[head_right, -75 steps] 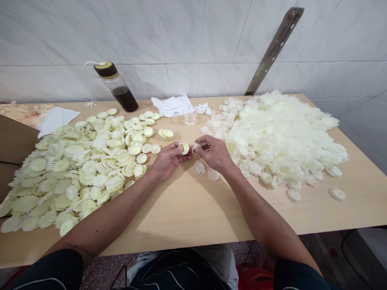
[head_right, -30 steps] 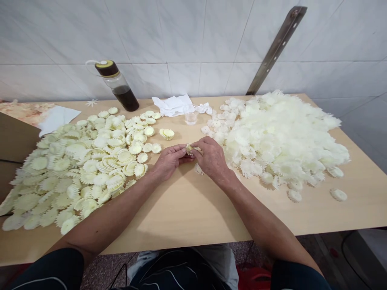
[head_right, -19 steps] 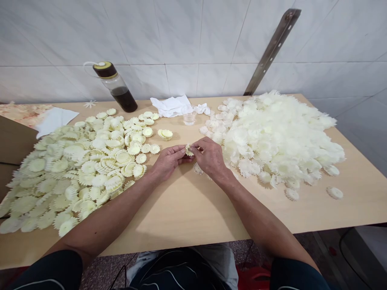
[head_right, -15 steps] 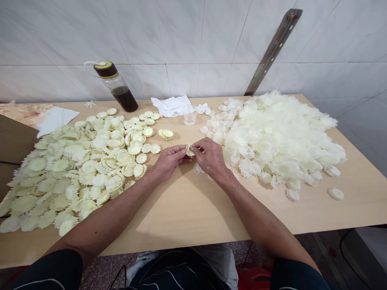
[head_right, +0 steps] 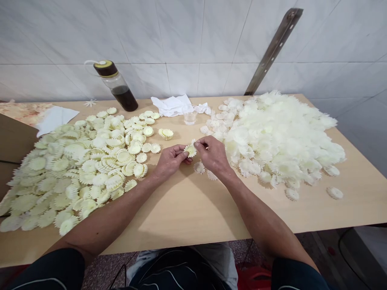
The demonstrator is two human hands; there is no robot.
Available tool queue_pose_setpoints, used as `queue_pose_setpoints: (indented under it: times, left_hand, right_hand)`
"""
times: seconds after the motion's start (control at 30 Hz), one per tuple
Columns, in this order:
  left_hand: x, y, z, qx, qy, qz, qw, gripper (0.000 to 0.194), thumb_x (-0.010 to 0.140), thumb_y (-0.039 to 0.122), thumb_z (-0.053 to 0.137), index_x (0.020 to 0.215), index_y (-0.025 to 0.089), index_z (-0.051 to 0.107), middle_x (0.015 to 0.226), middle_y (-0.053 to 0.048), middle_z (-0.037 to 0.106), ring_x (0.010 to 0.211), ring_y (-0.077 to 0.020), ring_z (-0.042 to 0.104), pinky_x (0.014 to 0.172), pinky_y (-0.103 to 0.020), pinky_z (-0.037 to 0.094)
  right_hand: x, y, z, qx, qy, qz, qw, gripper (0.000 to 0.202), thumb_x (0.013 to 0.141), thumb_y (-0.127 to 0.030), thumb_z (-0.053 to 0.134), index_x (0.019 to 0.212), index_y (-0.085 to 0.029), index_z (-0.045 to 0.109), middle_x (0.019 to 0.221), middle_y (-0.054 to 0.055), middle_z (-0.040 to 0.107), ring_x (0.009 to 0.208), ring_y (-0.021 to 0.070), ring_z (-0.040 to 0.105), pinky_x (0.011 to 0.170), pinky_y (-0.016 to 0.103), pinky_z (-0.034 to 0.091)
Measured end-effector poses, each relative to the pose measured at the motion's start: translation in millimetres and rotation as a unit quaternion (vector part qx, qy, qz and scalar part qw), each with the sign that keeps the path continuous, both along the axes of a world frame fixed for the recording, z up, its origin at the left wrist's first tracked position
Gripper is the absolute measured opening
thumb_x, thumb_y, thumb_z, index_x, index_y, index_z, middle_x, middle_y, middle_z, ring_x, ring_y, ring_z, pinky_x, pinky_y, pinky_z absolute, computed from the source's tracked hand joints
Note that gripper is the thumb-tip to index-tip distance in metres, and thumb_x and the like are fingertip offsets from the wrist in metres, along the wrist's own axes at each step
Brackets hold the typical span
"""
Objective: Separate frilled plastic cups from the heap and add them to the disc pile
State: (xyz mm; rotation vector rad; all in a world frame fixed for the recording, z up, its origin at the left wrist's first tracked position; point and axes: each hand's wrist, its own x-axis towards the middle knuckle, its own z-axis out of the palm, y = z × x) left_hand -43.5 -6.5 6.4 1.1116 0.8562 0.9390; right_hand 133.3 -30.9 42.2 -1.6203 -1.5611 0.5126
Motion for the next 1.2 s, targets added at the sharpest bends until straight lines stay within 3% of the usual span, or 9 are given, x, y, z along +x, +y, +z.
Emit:
queue_pose_setpoints:
  times: [0.17,0.3,0.47,0.6,0.7,0.77,0.87,0.97,1.2]
  left_hand:
    - [0,-3,4.6,0.027,-0.016,-0.002,0.999,0.030,0.086,0.037,0.086,0.100,0.013,0.076,0.074,-0.006,0.077,0.068,-0.0178,0.074,0.070,-0.030,0.062]
    - [1,-5,-0.5,-0.014,-0.022,-0.023,0.999,0.034,0.081,0.036,0.089,0.100,0.012,0.073,0.075,-0.007,0.077,0.067,-0.0189,0.075,0.070,-0.031,0.062]
    - [-2,-3,5.9,-0.068,-0.102,-0.057,0.991,0.059,0.075,0.029,0.091,0.129,0.016,0.070,0.083,-0.004,0.077,0.077,-0.0224,0.080,0.078,-0.035,0.063]
    - [-9,3,15.2,-0.114,-0.145,-0.060,0.981,0.040,0.076,0.041,0.091,0.099,0.014,0.073,0.090,-0.007,0.075,0.080,-0.0224,0.079,0.080,-0.036,0.064]
    - [-10,3,17.2,-0.123,-0.126,-0.053,0.983,0.049,0.082,0.059,0.087,0.077,0.016,0.065,0.076,-0.004,0.066,0.067,-0.0176,0.073,0.062,-0.028,0.058]
    - [-10,1,17.5,-0.125,-0.093,-0.054,0.986,0.052,0.082,0.061,0.087,0.074,0.017,0.061,0.069,-0.001,0.060,0.055,-0.0118,0.063,0.046,-0.022,0.043]
    - [-8,-2,18.3,-0.118,-0.053,-0.042,0.991,0.052,0.083,0.066,0.085,0.086,0.017,0.067,0.077,-0.002,0.065,0.045,-0.0069,0.052,0.037,-0.022,0.023]
    - [-7,-2,18.3,-0.102,-0.045,-0.024,0.993,0.057,0.082,0.071,0.084,0.095,0.017,0.070,0.091,-0.006,0.074,0.046,-0.0074,0.055,0.037,-0.023,0.025]
    - [-7,1,14.9,-0.078,-0.009,-0.032,0.996,0.053,0.072,0.061,0.094,0.091,0.016,0.073,0.057,0.000,0.062,0.047,-0.0103,0.054,0.041,-0.021,0.031]
  right_hand:
    - [22,4,14.9,-0.022,0.081,-0.046,0.995,0.021,0.096,-0.040,0.069,0.089,-0.021,0.075,0.069,0.003,0.069,0.058,0.0186,0.062,0.056,0.033,0.050]
    - [54,14,23.4,0.097,0.124,-0.140,0.978,0.031,0.102,-0.049,0.060,0.095,-0.022,0.071,0.080,0.004,0.070,0.060,0.0163,0.063,0.053,0.031,0.053]
    - [43,11,16.0,0.050,0.161,0.003,0.986,0.029,0.090,-0.050,0.078,0.094,-0.021,0.076,0.092,0.002,0.075,0.065,0.0159,0.068,0.064,0.036,0.065]
    - [22,1,12.1,0.086,0.085,0.069,0.990,0.015,0.096,-0.038,0.073,0.096,-0.023,0.078,0.104,0.005,0.077,0.087,0.0211,0.074,0.070,0.035,0.066]
    - [18,-2,12.5,0.116,0.002,0.105,0.988,0.013,0.100,-0.032,0.068,0.101,-0.025,0.079,0.107,0.006,0.079,0.093,0.0221,0.075,0.075,0.036,0.065]
    - [17,-2,13.0,0.116,-0.038,0.128,0.984,0.014,0.101,-0.030,0.066,0.100,-0.026,0.079,0.105,0.006,0.081,0.094,0.0227,0.076,0.078,0.037,0.065]
    - [16,-1,11.6,0.118,-0.068,0.149,0.979,0.014,0.101,-0.029,0.065,0.098,-0.027,0.079,0.105,0.006,0.082,0.099,0.0242,0.076,0.085,0.040,0.064]
    - [15,-1,7.6,0.139,-0.078,0.159,0.974,0.015,0.102,-0.026,0.065,0.097,-0.026,0.078,0.106,0.007,0.082,0.101,0.0245,0.076,0.088,0.041,0.064]
    - [13,-3,7.2,0.085,-0.028,0.155,0.984,0.017,0.099,-0.029,0.068,0.114,-0.026,0.076,0.117,0.008,0.080,0.101,0.0239,0.078,0.087,0.041,0.067]
